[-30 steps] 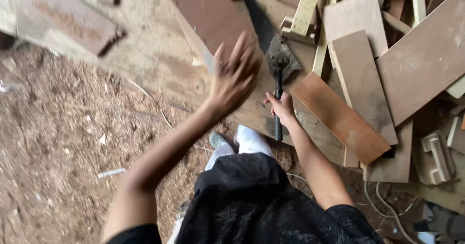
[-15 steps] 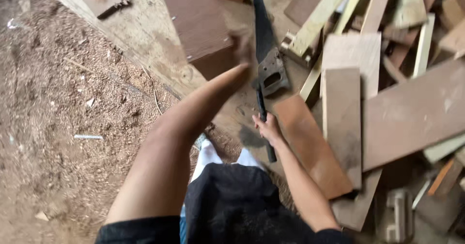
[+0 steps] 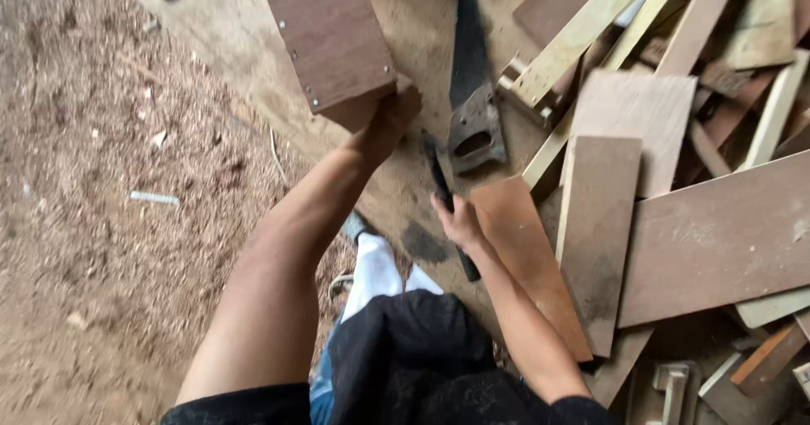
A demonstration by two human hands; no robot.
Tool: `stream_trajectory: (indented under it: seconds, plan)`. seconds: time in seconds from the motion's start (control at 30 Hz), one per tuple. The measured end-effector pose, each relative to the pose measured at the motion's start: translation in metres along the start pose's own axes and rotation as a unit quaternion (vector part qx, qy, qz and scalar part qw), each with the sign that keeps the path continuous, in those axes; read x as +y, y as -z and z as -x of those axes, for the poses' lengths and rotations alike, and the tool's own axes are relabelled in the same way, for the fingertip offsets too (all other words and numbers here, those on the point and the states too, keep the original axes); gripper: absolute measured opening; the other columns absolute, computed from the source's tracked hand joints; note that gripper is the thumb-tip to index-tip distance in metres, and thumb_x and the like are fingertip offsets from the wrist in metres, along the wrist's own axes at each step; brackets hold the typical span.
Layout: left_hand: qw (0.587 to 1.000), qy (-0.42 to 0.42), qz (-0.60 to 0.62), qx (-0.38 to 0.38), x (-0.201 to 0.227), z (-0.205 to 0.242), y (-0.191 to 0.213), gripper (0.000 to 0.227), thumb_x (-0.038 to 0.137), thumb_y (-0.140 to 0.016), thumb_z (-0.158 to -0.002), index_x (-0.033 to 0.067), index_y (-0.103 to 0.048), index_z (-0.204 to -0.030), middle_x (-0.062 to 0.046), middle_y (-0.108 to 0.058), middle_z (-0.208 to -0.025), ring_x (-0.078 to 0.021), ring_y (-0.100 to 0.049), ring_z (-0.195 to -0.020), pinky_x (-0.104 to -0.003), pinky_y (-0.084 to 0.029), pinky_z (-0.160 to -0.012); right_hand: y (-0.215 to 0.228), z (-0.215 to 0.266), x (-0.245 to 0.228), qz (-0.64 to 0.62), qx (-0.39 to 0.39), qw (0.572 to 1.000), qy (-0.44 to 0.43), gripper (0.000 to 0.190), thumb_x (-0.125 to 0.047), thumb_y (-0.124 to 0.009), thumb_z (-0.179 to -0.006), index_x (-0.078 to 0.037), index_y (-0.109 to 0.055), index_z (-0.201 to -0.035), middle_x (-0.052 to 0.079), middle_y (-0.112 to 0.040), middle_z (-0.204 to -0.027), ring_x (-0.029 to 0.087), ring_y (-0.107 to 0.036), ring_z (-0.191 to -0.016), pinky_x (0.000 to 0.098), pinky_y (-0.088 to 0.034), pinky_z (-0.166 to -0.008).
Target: The person assembles a small wooden box by positioning panels and hammering nails into place. They repeatedly reposition the box, insert nails, and strike them with a hammer to secure the sides and bottom.
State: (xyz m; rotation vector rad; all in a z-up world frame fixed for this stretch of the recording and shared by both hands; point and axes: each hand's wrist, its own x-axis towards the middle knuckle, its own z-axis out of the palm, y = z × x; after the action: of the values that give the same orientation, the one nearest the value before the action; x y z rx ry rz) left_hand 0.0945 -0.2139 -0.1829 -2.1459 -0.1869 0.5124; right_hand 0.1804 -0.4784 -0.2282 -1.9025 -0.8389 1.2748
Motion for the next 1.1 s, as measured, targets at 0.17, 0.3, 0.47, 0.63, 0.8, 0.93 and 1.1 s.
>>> stream_trajectory:
  seconds: [0.17,0.3,0.47,0.63,0.8,0.93,1.1]
  plan:
    - [1.0,0.02,-0.016,0.008,-0.01,-0.001,-0.001,0.043,0.035,-0.04,-0.093,0.0114,-0.057,-0.125,-0.01,-0.059,-0.118,-0.0269,-0.045,-0.123,-0.043,-0.019,-0.106,-0.019,-0.018,-0.012,-0.054,0.014,0.998,0.033,0.055,-0.053,-0.056,-0.101,-0.004,-0.059,-0.076,0.005,-0.059,-0.055,0.016,-0.06,-0.044,0.0343,-0.045,-0.042]
    - [0.999,0.018,-0.018,0.027,-0.006,0.002,0.008,0.039,0.032,-0.043,-0.091,0.0121,-0.058,-0.122,-0.009,-0.057,-0.115,-0.0259,-0.047,-0.12,-0.042,-0.023,-0.105,-0.038,-0.03,-0.012,-0.108,0.008,0.994,0.035,0.058,-0.056,-0.051,-0.1,-0.006,-0.055,-0.072,0.005,-0.056,-0.05,0.018,-0.058,-0.04,0.0355,-0.045,-0.038]
    - [0.997,0.05,-0.022,0.058,-0.015,0.015,0.012,0.035,0.03,-0.047,-0.09,0.0129,-0.06,-0.118,-0.007,-0.056,-0.112,-0.0245,-0.049,-0.115,-0.041,-0.028,-0.103,-0.064,-0.048,-0.008,-0.01,0.07,0.99,0.12,0.059,-0.058,-0.042,-0.104,-0.008,-0.058,-0.079,0.005,-0.054,-0.052,0.02,-0.056,-0.043,0.0371,-0.04,-0.039]
    - [0.988,0.113,-0.027,0.102,-0.015,0.02,0.01,0.03,0.027,-0.051,-0.088,0.0137,-0.061,-0.113,-0.006,-0.054,-0.109,-0.0232,-0.05,-0.111,-0.04,-0.033,-0.101,-0.083,-0.058,-0.01,0.026,0.111,0.991,0.073,0.059,-0.057,-0.046,-0.104,-0.006,-0.061,-0.076,0.003,-0.057,-0.052,0.019,-0.059,-0.044,0.0376,-0.042,-0.04]
    - [0.991,0.097,-0.071,0.057,0.004,0.005,0.005,0.022,0.024,-0.059,-0.091,0.0097,-0.067,-0.107,-0.008,-0.056,-0.103,-0.0247,-0.054,-0.104,-0.044,-0.04,-0.095,-0.091,-0.033,-0.018,-0.17,0.093,0.981,0.0,0.05,-0.048,-0.052,-0.104,-0.008,-0.056,-0.075,0.0,-0.053,-0.049,0.014,-0.054,-0.037,0.0317,-0.043,-0.034]
    - [0.985,-0.002,-0.169,-0.014,-0.022,-0.014,-0.008,0.026,0.025,-0.064,-0.091,0.0061,-0.068,-0.108,-0.011,-0.056,-0.106,-0.0279,-0.055,-0.104,-0.048,-0.043,-0.092,-0.093,-0.011,-0.04,-0.259,0.11,0.959,-0.018,0.041,-0.042,-0.057,-0.102,-0.01,-0.051,-0.077,-0.003,-0.049,-0.049,0.011,-0.047,-0.034,0.0292,-0.038,-0.031]
    - [0.992,-0.097,-0.083,-0.022,-0.048,-0.006,-0.026,0.033,0.03,-0.06,-0.094,0.0063,-0.064,-0.116,-0.012,-0.052,-0.116,-0.0305,-0.05,-0.112,-0.051,-0.037,-0.097,-0.105,0.006,-0.06,-0.291,0.133,0.947,-0.018,0.041,-0.037,-0.057,-0.105,-0.009,-0.05,-0.076,-0.003,-0.05,-0.05,0.01,-0.048,-0.035,0.0281,-0.039,-0.032]
